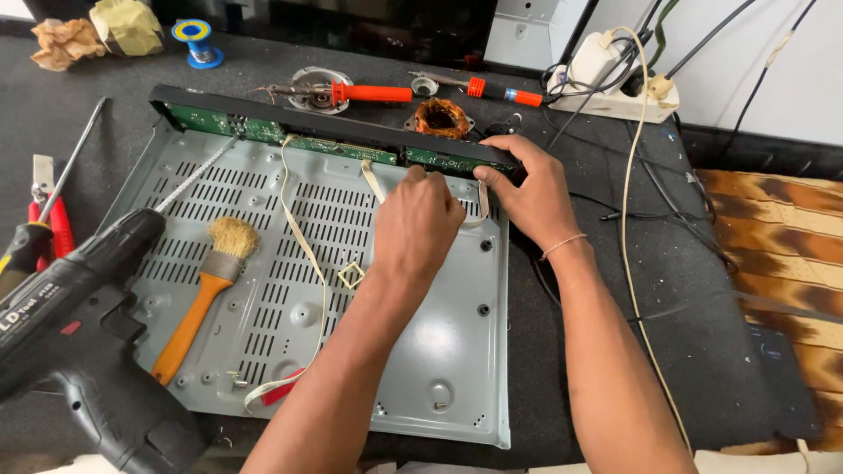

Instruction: Installing and aligning a circuit board into the chassis of an electronic device

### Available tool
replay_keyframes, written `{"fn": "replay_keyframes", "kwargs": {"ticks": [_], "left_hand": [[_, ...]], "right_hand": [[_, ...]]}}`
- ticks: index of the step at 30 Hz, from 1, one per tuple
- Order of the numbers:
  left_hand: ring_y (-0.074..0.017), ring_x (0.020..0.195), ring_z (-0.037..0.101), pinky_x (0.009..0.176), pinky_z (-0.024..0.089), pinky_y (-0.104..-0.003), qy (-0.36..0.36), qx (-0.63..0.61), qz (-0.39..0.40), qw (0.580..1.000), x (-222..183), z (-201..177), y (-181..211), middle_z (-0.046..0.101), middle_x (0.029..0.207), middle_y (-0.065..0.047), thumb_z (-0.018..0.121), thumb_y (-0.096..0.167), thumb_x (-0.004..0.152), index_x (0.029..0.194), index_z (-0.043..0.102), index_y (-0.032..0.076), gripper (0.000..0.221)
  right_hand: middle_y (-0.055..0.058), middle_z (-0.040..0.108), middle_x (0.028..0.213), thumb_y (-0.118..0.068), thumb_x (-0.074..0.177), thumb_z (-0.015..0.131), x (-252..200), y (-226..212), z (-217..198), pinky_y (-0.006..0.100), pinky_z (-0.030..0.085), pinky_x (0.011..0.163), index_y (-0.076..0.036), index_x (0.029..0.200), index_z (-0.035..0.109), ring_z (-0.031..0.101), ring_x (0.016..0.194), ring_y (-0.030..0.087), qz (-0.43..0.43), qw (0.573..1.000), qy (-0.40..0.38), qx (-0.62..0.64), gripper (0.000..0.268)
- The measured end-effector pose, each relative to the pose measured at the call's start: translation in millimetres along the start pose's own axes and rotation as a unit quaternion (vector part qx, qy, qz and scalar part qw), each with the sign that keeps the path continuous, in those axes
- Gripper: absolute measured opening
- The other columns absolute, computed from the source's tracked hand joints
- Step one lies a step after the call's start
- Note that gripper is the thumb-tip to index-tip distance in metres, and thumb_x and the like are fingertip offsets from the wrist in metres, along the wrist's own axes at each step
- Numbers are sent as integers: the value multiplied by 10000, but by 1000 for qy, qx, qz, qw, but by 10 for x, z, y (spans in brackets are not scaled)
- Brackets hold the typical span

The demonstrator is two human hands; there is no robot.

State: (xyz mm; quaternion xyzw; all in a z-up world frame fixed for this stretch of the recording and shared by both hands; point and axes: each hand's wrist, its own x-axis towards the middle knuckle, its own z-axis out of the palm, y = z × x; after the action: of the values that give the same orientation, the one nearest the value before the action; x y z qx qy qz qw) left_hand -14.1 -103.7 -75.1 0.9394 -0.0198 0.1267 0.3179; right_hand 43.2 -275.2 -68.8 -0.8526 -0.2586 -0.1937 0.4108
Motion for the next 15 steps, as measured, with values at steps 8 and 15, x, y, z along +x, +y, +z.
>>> {"fn": "replay_keyframes", "kwargs": {"ticks": [8,15], "left_hand": [[-179,495,692,508,569,-306,32,-268,-126,955,2,-303,-21,696,619,1,698,262,775,841,757,137,153],[-155,419,669,422,573,-253,-6,-485,-179,856,39,-289,39,709,612,-123,667,152,826,952,746,-41,243]], "right_hand": [[121,740,1135,-205,932,816,-16,-42,-12,450,513,998,-157,1206,732,682,1134,345,-3,1000,2,4,291],[121,738,1148,-198,928,817,-17,12,-5,452,513,1002,-145,1210,726,679,1143,347,-12,1000,7,6,300]]}}
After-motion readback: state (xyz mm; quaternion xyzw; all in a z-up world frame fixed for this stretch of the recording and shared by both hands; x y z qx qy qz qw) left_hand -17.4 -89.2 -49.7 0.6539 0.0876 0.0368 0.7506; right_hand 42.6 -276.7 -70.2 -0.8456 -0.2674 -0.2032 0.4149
